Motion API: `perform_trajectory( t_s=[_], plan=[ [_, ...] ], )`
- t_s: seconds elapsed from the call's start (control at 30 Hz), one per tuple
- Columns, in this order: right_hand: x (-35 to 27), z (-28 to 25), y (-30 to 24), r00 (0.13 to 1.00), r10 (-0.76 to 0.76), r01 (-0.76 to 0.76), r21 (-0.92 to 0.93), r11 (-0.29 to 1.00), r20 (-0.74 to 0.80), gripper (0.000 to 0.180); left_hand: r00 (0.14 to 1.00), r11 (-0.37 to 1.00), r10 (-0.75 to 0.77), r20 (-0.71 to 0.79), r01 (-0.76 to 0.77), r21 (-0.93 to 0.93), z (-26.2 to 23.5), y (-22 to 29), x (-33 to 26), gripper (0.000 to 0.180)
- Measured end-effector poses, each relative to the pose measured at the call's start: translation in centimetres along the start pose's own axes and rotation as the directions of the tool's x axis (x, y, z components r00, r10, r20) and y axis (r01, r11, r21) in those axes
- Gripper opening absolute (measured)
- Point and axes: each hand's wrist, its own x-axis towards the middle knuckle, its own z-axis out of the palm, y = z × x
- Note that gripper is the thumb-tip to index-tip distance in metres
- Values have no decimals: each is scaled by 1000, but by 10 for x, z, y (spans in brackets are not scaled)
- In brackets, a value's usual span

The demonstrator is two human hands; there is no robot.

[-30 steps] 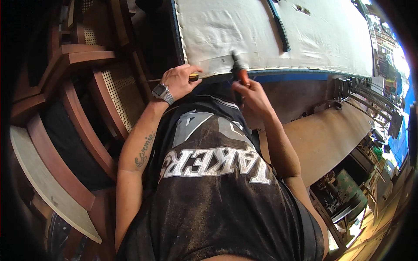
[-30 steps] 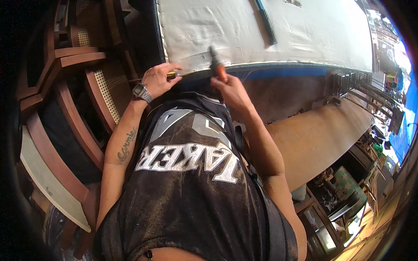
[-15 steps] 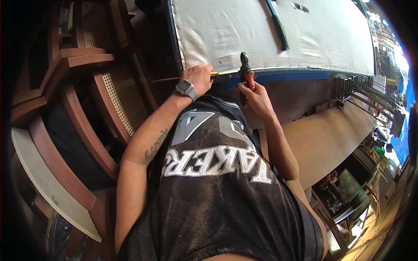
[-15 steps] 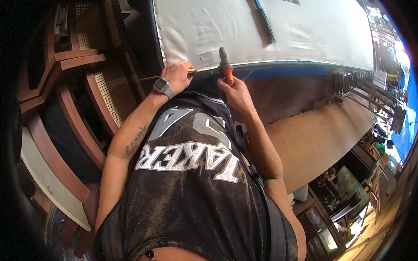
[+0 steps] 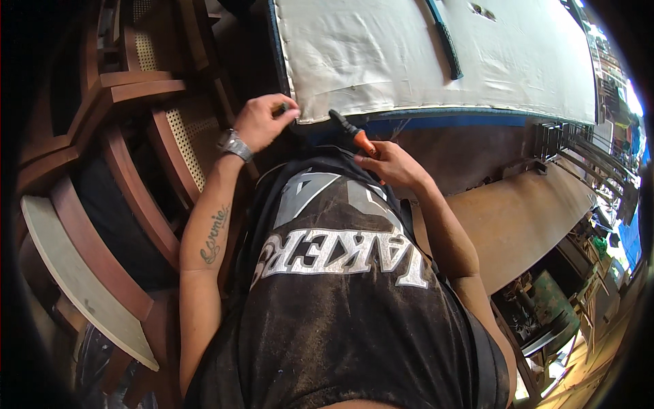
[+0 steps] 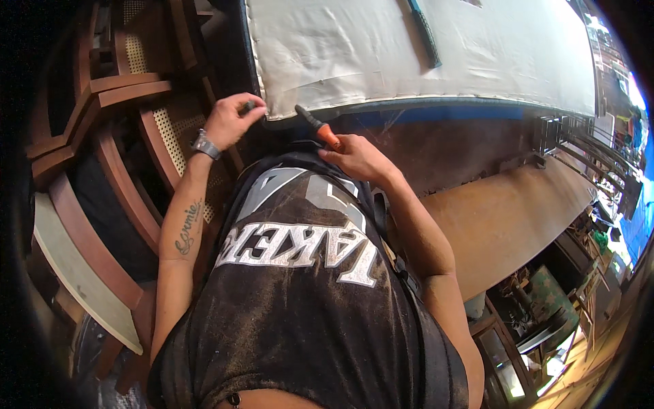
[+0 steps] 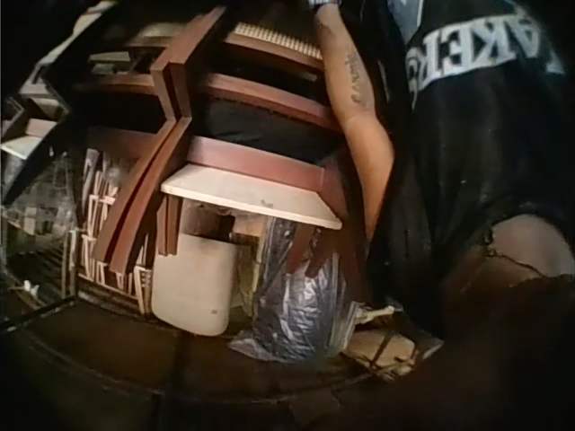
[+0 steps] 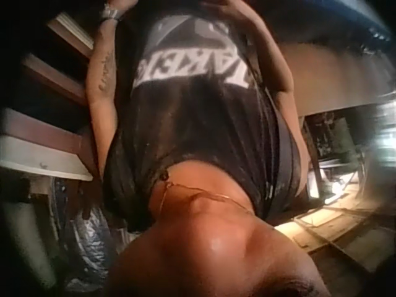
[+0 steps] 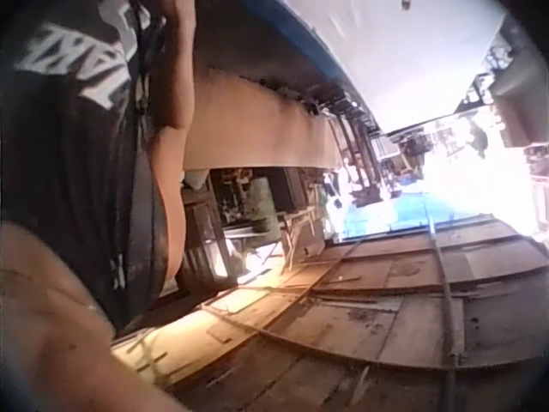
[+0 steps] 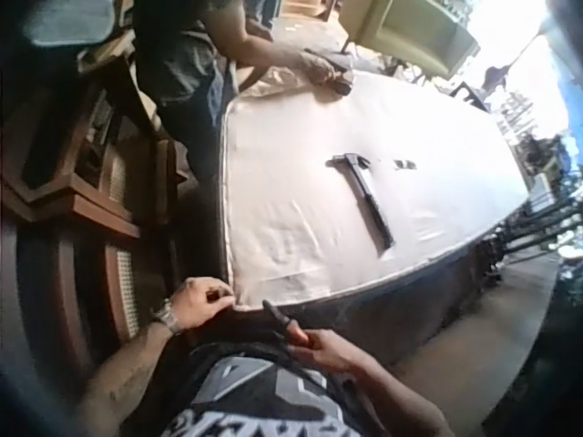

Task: Removing old fabric and staples from a furniture piece using a screwdriver, hammer, and pliers.

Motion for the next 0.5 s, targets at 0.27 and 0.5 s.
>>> perform_trajectory(
  t_s=[0.27,0.5],
  plan=[
    [24,0,-17,992,64,-49,-133,990,113,41,983,977,150,-103,-132,167,39,-6,-18,11],
    [1,0,-30,994,-108,111,-171,979,27,30,958,981,190,-213,-181,64,48,-22,-23,14]
  ],
)
